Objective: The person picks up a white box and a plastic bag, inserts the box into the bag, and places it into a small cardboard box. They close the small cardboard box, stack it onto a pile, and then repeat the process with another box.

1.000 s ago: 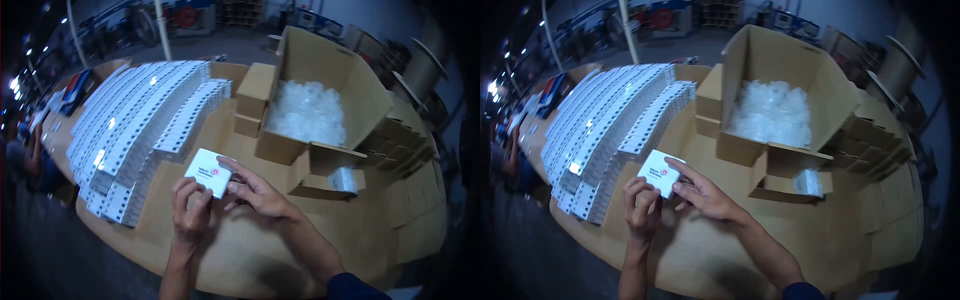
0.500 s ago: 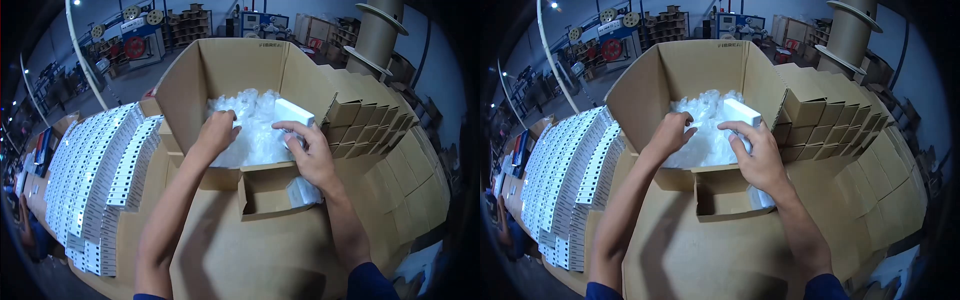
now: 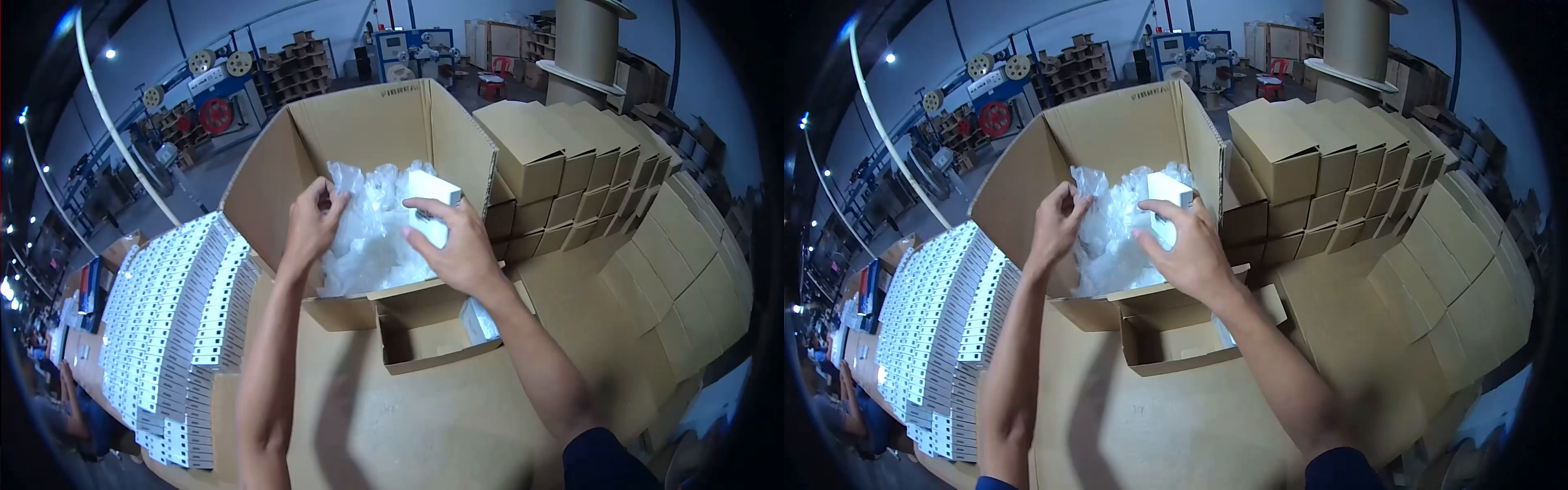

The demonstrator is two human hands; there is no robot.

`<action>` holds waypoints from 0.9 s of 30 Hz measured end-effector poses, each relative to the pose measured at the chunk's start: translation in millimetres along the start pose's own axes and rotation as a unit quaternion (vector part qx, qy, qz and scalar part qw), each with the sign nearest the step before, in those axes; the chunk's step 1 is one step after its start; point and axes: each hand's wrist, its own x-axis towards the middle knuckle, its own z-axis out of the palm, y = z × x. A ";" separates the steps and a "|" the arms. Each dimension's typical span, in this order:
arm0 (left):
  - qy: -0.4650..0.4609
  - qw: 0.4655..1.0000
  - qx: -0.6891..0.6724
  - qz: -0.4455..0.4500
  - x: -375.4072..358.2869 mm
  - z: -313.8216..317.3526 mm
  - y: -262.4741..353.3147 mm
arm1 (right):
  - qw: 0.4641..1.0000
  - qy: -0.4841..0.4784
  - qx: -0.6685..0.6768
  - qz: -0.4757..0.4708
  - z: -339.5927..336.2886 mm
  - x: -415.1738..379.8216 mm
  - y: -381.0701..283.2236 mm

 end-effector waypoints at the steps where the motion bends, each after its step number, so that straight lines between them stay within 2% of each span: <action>1: 0.000 0.999 -0.031 0.005 -14.1 -4.0 16.7 | 1.000 0.007 -0.001 -0.009 1.3 -2.1 -7.0; 2: -0.001 0.998 -0.064 0.010 -29.8 -3.7 30.2 | 1.000 0.014 -0.003 -0.017 1.8 -6.4 -15.5; 3: 0.003 0.988 -0.151 0.038 -47.1 2.2 41.1 | 0.999 0.020 -0.007 -0.024 0.7 -12.2 -22.6; 5: 0.002 0.966 -0.257 0.013 -91.7 6.4 79.5 | 0.999 -0.004 -0.006 -0.034 -0.9 -28.3 -30.6; 7: 0.012 0.947 -0.319 -0.030 -135.2 11.9 109.8 | 1.000 -0.020 0.002 0.010 -9.7 -55.7 -49.2; 9: -0.003 0.944 -0.318 -0.084 -177.9 11.3 132.4 | 0.999 -0.019 0.019 -0.041 -21.8 -93.9 -61.3; 10: 0.028 0.932 -0.355 -0.061 -196.8 18.6 135.1 | 0.996 -0.001 0.030 -0.084 -24.8 -115.0 -64.2; 11: 0.058 0.918 -0.391 -0.037 -213.8 25.9 137.9 | 0.998 -0.013 0.042 -0.046 -29.1 -139.0 -67.8; 12: 0.072 0.897 -0.430 -0.076 -231.8 26.8 149.9 | 0.995 -0.032 0.089 0.032 -37.9 -157.9 -70.9; 13: 0.070 0.898 -0.422 -0.100 -253.2 28.2 155.5 | 0.983 -0.053 0.135 0.111 -47.0 -177.6 -75.4; 14: 0.069 0.900 -0.414 -0.119 -271.4 30.5 159.7 | 0.994 -0.008 0.083 0.076 -55.7 -196.0 -84.5; 17: 0.054 0.898 -0.405 -0.162 -323.3 39.3 170.7 | 0.987 0.025 0.154 0.049 -68.1 -244.0 -95.4; 18: 0.052 0.900 -0.402 -0.161 -338.3 43.6 175.7 | 0.986 -0.011 0.135 0.099 -73.0 -260.9 -93.2; 21: 0.035 0.897 -0.408 -0.167 -373.2 51.5 183.9 | 0.978 0.058 0.159 0.122 -65.5 -305.8 -83.9; 23: 0.038 0.889 -0.417 -0.188 -388.0 50.4 185.2 | 0.977 0.031 0.146 0.153 -79.8 -322.7 -86.7; 25: 0.060 0.869 -0.441 -0.215 -395.5 41.2 189.8 | 0.972 0.009 0.137 0.191 -89.5 -348.6 -79.7; 27: 0.128 0.800 -0.552 -0.199 -405.1 41.9 177.8 | 0.949 0.017 0.187 0.255 -96.8 -365.0 -81.1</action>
